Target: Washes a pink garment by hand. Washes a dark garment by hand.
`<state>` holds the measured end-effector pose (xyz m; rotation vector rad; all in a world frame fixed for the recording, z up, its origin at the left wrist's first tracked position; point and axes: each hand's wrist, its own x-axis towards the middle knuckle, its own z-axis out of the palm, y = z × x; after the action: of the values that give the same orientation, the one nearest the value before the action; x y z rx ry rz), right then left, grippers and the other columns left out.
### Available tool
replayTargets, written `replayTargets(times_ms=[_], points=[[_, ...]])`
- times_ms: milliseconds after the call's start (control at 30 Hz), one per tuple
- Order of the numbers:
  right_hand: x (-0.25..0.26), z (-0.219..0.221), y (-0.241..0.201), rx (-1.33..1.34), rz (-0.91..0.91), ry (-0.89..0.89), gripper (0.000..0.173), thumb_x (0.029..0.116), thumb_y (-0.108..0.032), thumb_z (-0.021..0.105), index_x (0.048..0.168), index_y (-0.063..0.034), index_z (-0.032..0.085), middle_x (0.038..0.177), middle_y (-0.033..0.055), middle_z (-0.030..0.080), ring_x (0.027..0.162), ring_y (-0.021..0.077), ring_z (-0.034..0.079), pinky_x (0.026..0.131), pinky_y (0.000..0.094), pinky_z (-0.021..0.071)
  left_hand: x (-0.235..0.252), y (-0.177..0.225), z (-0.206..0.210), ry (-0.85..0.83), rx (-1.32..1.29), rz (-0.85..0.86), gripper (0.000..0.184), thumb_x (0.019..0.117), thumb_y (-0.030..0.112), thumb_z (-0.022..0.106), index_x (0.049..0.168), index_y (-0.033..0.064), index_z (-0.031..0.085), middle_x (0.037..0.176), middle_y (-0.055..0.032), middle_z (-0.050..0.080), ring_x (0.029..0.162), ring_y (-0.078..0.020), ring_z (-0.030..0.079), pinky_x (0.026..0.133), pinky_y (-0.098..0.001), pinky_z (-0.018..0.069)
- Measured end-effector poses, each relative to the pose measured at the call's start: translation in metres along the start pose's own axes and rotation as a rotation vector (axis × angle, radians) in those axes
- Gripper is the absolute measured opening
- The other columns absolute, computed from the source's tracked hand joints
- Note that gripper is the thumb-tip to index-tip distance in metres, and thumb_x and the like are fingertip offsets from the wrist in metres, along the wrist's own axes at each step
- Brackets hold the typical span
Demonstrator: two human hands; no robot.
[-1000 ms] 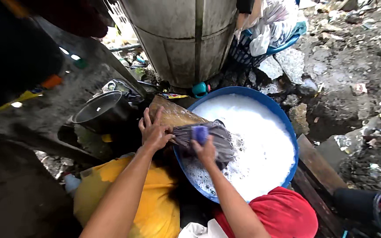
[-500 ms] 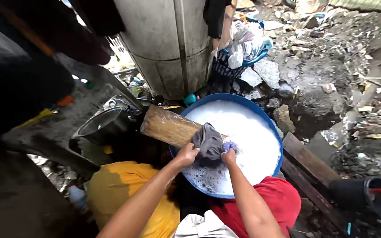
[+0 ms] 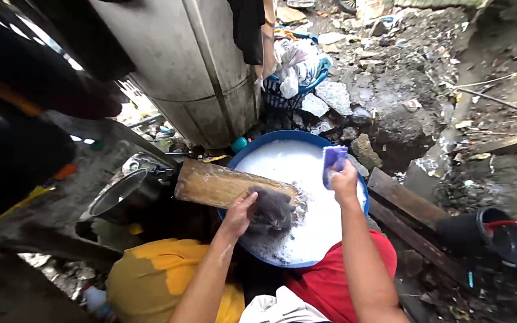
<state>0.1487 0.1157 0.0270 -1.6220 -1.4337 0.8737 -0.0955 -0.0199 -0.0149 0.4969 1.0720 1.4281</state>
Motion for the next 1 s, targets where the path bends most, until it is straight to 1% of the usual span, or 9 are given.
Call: replayTargets(times_ms=[100,200,300,433,567,700,767,900,1000], points=[[0.009,0.002,0.001,-0.015,0.018,-0.09,0.039,0.0923,-0.005,0.064,0.129,0.0077,0.054,0.107,0.0241,0.066,0.093,0.0328,0.067,0.083,0.0537,0.0565,0.015,-0.02,-0.021,0.033,-0.038,-0.015,0.034,0.1101,0.019,0.04,0.143,0.0141,0.047,0.119,-0.0056,0.068,0.106,-0.0156,0.066,0.093,-0.0368,0.0562],[-0.019,0.035,0.006,-0.27,0.073,-0.507,0.062,0.0883,-0.001,0.072,0.143,0.0057,0.045,0.124,0.0304,0.063,0.112,0.0436,0.064,0.096,0.0617,0.0519,0.014,-0.04,-0.014,0.037,0.277,-0.215,0.033,0.1081,0.019,0.051,0.132,-0.0041,0.057,0.117,-0.0146,0.068,0.104,-0.0189,0.067,0.094,-0.0389,0.0555],[-0.053,0.077,0.039,-0.466,0.046,-0.819,0.071,0.0824,-0.003,0.076,0.146,0.0024,0.045,0.133,0.031,0.06,0.125,0.0455,0.059,0.106,0.0637,0.0458,0.001,-0.013,0.01,-0.111,0.17,-0.204,0.027,0.1095,0.012,0.044,0.131,0.001,0.055,0.108,-0.0087,0.069,0.096,-0.0148,0.069,0.086,-0.0344,0.0584],[-0.059,0.073,0.058,-0.237,0.091,-0.686,0.038,0.0945,-0.002,0.062,0.132,0.0049,0.06,0.126,0.0269,0.065,0.116,0.0362,0.065,0.101,0.0542,0.0518,-0.012,0.031,0.018,-0.378,0.145,-0.106,0.03,0.1061,0.007,0.045,0.134,0.0094,0.055,0.11,-0.0035,0.071,0.094,-0.0126,0.07,0.084,-0.0328,0.0605],[-0.029,0.01,0.029,-0.027,0.017,-0.357,0.024,0.0886,0.001,0.063,0.111,0.0054,0.067,0.098,0.0204,0.07,0.087,0.0289,0.068,0.078,0.0522,0.0563,-0.022,0.054,0.022,-0.405,0.245,0.013,0.045,0.0987,0.001,0.056,0.142,0.0114,0.049,0.118,-0.0026,0.07,0.101,-0.0106,0.069,0.088,-0.0301,0.0597],[0.008,-0.009,-0.005,0.053,-0.119,-0.012,0.023,0.0877,-0.001,0.065,0.109,0.0069,0.062,0.093,0.0153,0.066,0.083,0.0207,0.064,0.075,0.0441,0.0552,-0.009,0.05,0.022,-0.117,0.416,0.049,0.031,0.1036,0.005,0.056,0.134,0.0029,0.059,0.108,-0.0058,0.073,0.091,-0.0101,0.069,0.083,-0.0305,0.0591],[0.024,0.018,-0.008,0.017,-0.084,0.028,0.033,0.0907,-0.002,0.064,0.12,0.0111,0.057,0.104,0.0247,0.066,0.095,0.0323,0.066,0.085,0.0521,0.0544,0.014,0.037,0.005,0.101,0.519,-0.03,0.025,0.1064,0.014,0.055,0.124,-0.0009,0.065,0.102,-0.011,0.07,0.086,-0.0141,0.066,0.079,-0.0331,0.0558],[-0.009,0.121,-0.024,-0.036,0.107,-0.171,0.063,0.0921,-0.01,0.072,0.146,0.0047,0.042,0.125,0.0318,0.064,0.114,0.0463,0.065,0.095,0.063,0.0525,0.06,0.003,-0.056,0.455,0.301,-0.276,0.043,0.1095,0.02,0.05,0.145,-0.0039,0.046,0.139,-0.0264,0.055,0.115,-0.0312,0.063,0.096,-0.0417,0.0542],[-0.08,0.199,-0.054,-0.114,-0.016,-0.457,0.061,0.0926,-0.017,0.074,0.143,0.0018,0.045,0.12,0.0275,0.067,0.11,0.0417,0.068,0.093,0.059,0.0554,0.069,-0.013,-0.076,0.536,0.113,-0.23,0.034,0.1107,0.022,0.044,0.134,-0.0018,0.051,0.116,-0.0174,0.062,0.094,-0.021,0.063,0.082,-0.0357,0.0552]])
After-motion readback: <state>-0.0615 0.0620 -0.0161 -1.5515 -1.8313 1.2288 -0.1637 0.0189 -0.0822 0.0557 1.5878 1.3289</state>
